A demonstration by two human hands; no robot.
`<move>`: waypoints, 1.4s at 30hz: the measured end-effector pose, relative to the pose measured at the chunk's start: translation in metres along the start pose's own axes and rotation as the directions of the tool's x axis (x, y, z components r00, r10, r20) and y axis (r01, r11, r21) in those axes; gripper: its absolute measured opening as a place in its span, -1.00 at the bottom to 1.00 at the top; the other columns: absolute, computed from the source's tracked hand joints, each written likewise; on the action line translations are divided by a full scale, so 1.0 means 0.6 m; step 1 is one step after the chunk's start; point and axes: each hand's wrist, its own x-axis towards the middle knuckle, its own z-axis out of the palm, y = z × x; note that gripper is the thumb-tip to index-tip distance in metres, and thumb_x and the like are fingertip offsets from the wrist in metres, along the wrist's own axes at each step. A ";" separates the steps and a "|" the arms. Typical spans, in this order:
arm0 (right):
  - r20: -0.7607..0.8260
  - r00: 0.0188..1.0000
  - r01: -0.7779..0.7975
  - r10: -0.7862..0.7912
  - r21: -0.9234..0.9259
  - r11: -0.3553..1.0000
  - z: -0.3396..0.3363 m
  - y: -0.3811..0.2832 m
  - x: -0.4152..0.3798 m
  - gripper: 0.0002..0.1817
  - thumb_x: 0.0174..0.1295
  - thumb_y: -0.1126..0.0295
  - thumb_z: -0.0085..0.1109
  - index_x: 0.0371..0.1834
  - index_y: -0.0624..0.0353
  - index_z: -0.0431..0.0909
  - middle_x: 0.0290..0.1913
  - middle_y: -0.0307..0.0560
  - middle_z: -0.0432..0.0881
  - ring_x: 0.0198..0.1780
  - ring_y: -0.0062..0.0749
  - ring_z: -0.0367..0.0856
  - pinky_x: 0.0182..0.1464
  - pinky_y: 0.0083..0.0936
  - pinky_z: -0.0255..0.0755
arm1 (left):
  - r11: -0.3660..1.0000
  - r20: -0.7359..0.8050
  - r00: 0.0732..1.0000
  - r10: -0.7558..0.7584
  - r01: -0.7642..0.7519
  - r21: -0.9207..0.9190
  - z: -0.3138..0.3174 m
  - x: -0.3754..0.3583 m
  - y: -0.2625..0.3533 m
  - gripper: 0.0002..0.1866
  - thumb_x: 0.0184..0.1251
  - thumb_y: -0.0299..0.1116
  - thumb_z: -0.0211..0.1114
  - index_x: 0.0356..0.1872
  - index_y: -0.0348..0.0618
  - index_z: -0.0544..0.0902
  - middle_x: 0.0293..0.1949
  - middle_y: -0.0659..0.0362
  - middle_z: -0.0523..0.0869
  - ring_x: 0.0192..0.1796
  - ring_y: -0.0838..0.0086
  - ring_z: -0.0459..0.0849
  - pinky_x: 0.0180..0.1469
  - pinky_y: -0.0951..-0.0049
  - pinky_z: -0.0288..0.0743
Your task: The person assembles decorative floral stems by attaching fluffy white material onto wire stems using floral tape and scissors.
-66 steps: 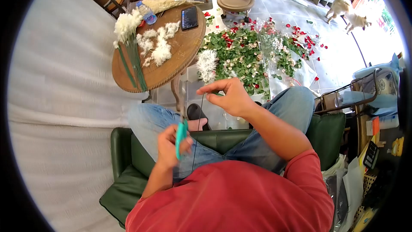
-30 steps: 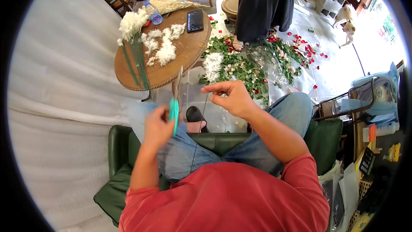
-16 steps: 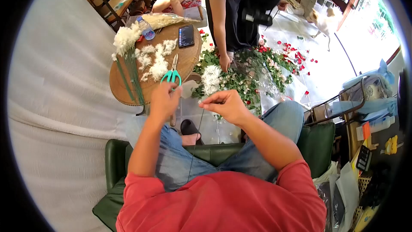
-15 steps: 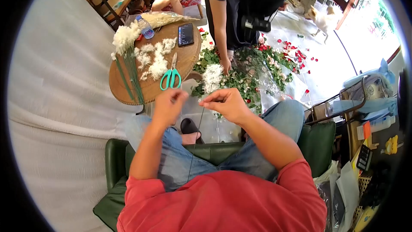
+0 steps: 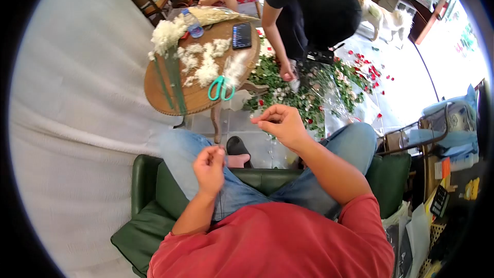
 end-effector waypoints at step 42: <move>-0.248 0.947 0.084 -0.204 -0.420 0.904 0.021 0.073 0.046 -0.79 0.32 0.44 0.31 -0.05 0.30 0.63 -0.24 -0.10 0.74 -0.27 -0.57 0.67 -0.28 -0.56 0.45 | 0.958 0.503 0.863 0.043 -0.178 0.223 0.115 0.182 -0.053 -0.89 0.34 -0.49 0.41 -0.25 -0.35 0.74 -0.39 0.12 0.77 -0.40 0.60 0.71 -0.35 0.55 0.59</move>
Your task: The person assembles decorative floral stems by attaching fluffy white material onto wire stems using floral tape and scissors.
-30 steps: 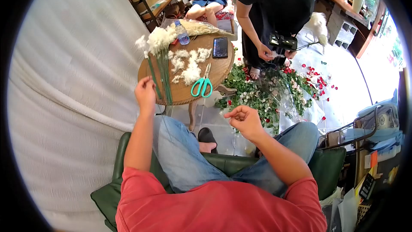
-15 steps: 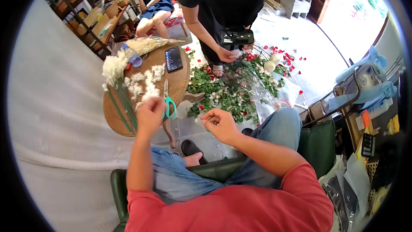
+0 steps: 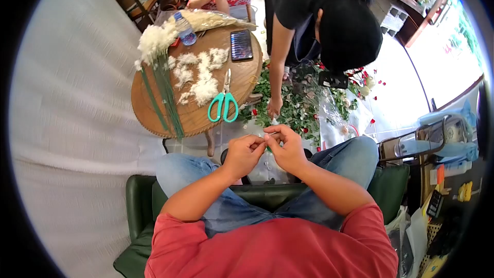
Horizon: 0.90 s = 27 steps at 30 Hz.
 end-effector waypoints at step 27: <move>0.292 0.939 -0.129 0.181 -0.189 0.974 -0.035 -0.010 0.010 -0.84 0.34 0.40 0.20 -0.25 0.28 0.67 -0.35 -0.15 0.72 -0.29 -0.62 0.60 -0.19 -0.57 0.48 | 0.504 -0.329 0.916 0.230 0.177 0.845 -0.283 0.131 0.005 -0.74 0.15 -0.36 0.36 -0.13 -0.20 0.72 0.12 0.01 0.59 0.25 0.04 0.42 0.31 0.01 0.23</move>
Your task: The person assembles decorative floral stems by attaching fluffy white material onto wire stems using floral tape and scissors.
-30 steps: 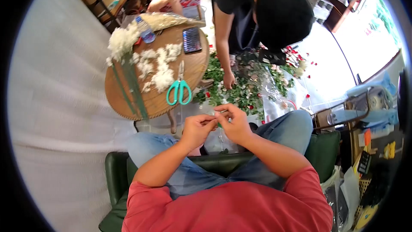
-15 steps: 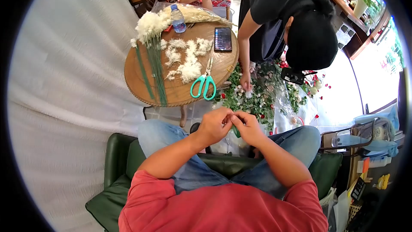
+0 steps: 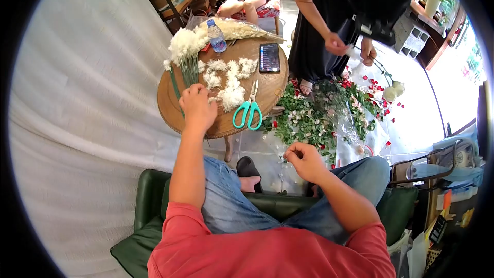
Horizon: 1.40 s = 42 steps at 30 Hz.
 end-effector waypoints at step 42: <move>0.014 0.923 0.383 -0.384 -0.132 0.914 0.019 0.000 -0.016 -0.93 0.19 0.50 0.25 -0.32 0.28 0.60 -0.30 0.13 0.64 -0.25 0.07 0.66 -0.20 -0.24 0.52 | 0.960 0.282 0.955 0.089 -0.007 -0.280 0.016 0.068 -0.047 -0.80 0.26 -0.50 0.33 -0.12 -0.25 0.77 -0.29 0.00 0.79 -0.21 0.27 0.76 -0.06 0.30 0.60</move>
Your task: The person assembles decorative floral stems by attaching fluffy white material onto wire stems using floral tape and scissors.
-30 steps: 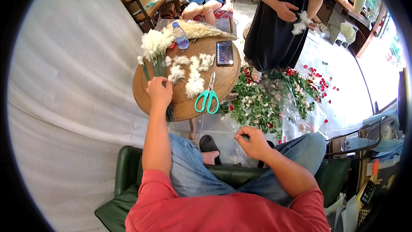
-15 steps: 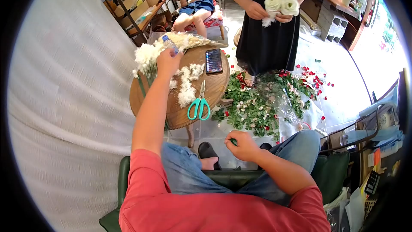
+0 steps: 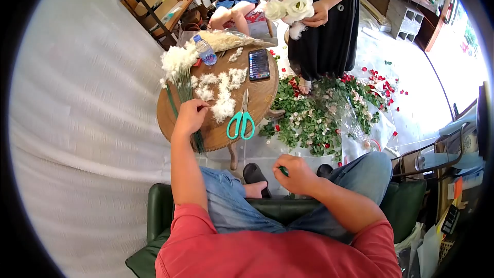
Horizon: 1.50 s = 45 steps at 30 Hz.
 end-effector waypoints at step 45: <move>0.055 0.990 0.133 -0.128 -0.091 0.987 0.009 0.007 0.002 -0.88 0.15 0.43 0.21 -0.36 0.26 0.58 -0.34 0.12 0.61 -0.24 0.14 0.62 -0.16 -0.08 0.51 | 0.935 0.250 0.936 -0.249 0.164 0.315 0.001 0.074 0.082 -0.66 0.04 -0.18 0.58 -0.49 -0.32 0.75 -0.49 0.05 0.77 -0.41 0.36 0.74 -0.26 0.30 0.61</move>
